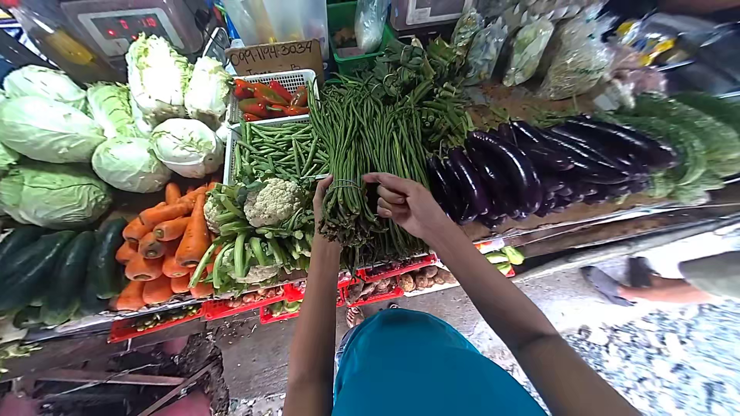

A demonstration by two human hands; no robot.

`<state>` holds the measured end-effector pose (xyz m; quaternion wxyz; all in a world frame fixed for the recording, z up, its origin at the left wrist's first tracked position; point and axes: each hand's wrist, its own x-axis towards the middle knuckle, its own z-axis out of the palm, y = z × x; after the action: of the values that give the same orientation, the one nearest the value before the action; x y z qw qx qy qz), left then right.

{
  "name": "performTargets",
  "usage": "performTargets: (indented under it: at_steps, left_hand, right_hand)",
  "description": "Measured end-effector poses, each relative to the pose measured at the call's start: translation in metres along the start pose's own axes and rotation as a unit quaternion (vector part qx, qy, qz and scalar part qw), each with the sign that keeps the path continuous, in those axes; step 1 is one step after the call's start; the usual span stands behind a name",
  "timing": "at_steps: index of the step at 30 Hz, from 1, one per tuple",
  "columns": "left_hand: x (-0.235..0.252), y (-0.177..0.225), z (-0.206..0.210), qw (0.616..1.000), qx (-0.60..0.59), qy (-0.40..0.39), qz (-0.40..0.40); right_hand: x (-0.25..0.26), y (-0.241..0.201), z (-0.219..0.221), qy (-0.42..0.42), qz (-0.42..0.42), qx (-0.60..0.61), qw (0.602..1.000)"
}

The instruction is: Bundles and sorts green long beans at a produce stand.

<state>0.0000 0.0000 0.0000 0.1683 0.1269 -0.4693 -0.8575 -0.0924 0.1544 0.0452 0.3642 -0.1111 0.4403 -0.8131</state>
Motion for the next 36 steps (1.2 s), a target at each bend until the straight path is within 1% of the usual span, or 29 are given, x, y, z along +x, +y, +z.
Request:
performTargets:
  at_steps: [1,2,4,7,9,10,11,12,13,14,16,19,21,23,24,25,27,28,29,30,33,36]
  left_hand:
    - [-0.003,0.001,0.002,0.999,-0.005,0.027,-0.029]
    - [0.0,0.002,0.002,0.998,-0.014,0.028,-0.051]
    - [0.011,0.002,0.002,0.997,-0.029,-0.021,-0.072]
    - [0.018,0.005,0.005,0.996,-0.033,-0.032,-0.079]
    - [0.019,0.002,0.001,0.996,-0.054,-0.03,-0.067]
    - [0.018,0.0,-0.002,0.996,-0.056,-0.03,-0.057]
    - [0.017,-0.003,-0.005,0.996,-0.064,-0.033,-0.045]
    - [0.015,-0.006,-0.008,0.996,-0.072,-0.034,-0.037]
    - [0.014,-0.008,-0.01,0.996,-0.075,-0.037,-0.032]
    - [0.016,-0.009,-0.01,0.996,-0.076,-0.042,-0.031]
    - [0.027,-0.011,-0.006,0.993,-0.102,-0.041,-0.035]
    - [0.038,-0.012,-0.005,0.986,-0.15,-0.052,-0.045]
    - [0.03,-0.009,-0.005,0.988,-0.131,-0.056,-0.063]
    - [0.023,-0.006,-0.003,0.992,-0.085,-0.044,-0.079]
    - [0.022,-0.005,-0.003,0.994,-0.064,-0.044,-0.083]
    - [0.022,-0.005,-0.003,0.994,-0.046,-0.049,-0.086]
    - [0.024,-0.004,0.0,0.995,-0.036,-0.039,-0.087]
    - [0.025,-0.004,0.0,0.995,-0.033,-0.039,-0.087]
    - [0.028,-0.004,0.003,0.995,-0.027,-0.031,-0.093]
    - [0.029,-0.004,0.006,0.994,-0.017,-0.022,-0.103]
    - [0.025,-0.006,0.01,0.99,0.043,0.012,-0.13]
    - [0.027,-0.005,0.013,0.983,0.07,0.039,-0.164]
  right_hand:
    - [0.004,-0.007,0.002,-0.021,0.021,-0.05,0.998]
    - [0.007,-0.013,0.006,-0.036,0.03,-0.104,0.994]
    - [0.007,-0.023,0.016,-0.059,0.013,-0.204,0.977]
    - [-0.009,-0.033,0.029,-0.125,-0.066,-0.329,0.934]
    - [-0.017,-0.031,0.022,-0.153,-0.124,-0.358,0.913]
    - [-0.017,-0.028,0.016,-0.124,-0.138,-0.358,0.915]
    - [-0.015,-0.024,0.01,-0.068,-0.134,-0.363,0.92]
    - [-0.013,-0.019,0.007,-0.002,-0.125,-0.382,0.916]
    - [-0.009,-0.012,0.005,0.054,-0.125,-0.409,0.902]
    - [-0.003,-0.005,0.004,0.091,-0.135,-0.428,0.889]
    - [0.004,0.007,0.003,0.113,-0.155,-0.453,0.871]
    - [0.008,0.011,0.002,0.103,-0.183,-0.495,0.843]
    - [0.01,0.015,0.001,0.117,-0.209,-0.526,0.816]
    - [0.009,0.016,0.003,0.125,-0.19,-0.573,0.787]
    - [0.009,0.014,0.003,0.111,-0.156,-0.58,0.792]
    - [0.008,0.011,0.0,0.08,-0.111,-0.563,0.815]
    - [0.008,0.001,-0.013,-0.015,-0.006,-0.474,0.88]
    - [0.007,-0.004,-0.021,-0.061,0.025,-0.437,0.897]
    - [0.004,-0.009,-0.022,-0.088,0.031,-0.424,0.901]
    - [-0.002,-0.015,-0.019,-0.101,0.018,-0.425,0.9]
    - [-0.011,-0.02,-0.009,-0.101,-0.055,-0.416,0.902]
    - [-0.016,-0.015,-0.007,-0.116,-0.077,-0.412,0.901]
